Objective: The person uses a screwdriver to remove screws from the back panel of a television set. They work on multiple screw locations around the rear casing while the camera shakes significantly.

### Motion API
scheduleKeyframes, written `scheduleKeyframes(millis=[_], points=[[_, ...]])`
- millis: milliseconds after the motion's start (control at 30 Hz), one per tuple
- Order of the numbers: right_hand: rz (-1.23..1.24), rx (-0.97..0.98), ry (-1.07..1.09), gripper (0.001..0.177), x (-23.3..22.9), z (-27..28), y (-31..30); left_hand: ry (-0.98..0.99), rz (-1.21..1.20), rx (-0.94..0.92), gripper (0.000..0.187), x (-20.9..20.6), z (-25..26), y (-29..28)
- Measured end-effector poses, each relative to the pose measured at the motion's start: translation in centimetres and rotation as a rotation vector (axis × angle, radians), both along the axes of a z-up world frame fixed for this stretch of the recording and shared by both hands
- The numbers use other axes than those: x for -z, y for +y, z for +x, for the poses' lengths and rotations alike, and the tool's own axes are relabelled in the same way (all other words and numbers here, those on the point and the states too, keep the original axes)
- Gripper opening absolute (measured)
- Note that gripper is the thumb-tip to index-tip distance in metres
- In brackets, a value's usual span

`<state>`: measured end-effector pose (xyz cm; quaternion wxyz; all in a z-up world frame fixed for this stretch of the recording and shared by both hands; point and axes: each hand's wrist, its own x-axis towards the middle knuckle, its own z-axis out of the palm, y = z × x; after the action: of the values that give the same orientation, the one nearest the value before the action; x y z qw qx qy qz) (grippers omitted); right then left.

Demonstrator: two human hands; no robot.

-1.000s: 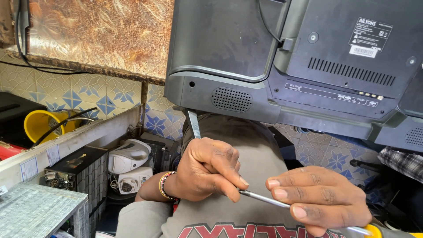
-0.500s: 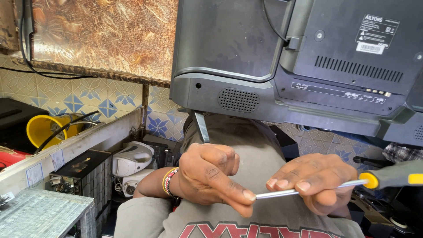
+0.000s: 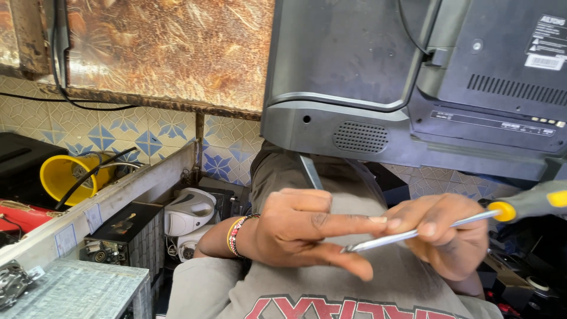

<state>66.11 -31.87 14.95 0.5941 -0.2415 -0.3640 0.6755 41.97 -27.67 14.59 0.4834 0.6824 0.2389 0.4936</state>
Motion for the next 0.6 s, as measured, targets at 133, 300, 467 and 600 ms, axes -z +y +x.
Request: scheduleKeyframes(millis=[133,300,467,600], points=[[-0.094,0.292,-0.303,0.014,-0.2,0.7,0.5,0.313,0.011,-0.180,0.038,2.4,-3.3,2.8],[-0.129,0.525,-0.768,0.016,1.6,1.3,1.1,0.477,-0.141,-0.335,0.056,5.5,-4.9,7.9],[-0.343,0.612,-0.939,0.066,6.6,4.4,3.8,0.551,-0.061,-0.211,0.071,7.3,-5.5,10.1],[-0.186,0.541,-0.874,0.051,10.7,9.1,8.3,0.529,0.017,-0.161,0.065,8.3,-5.4,11.1]])
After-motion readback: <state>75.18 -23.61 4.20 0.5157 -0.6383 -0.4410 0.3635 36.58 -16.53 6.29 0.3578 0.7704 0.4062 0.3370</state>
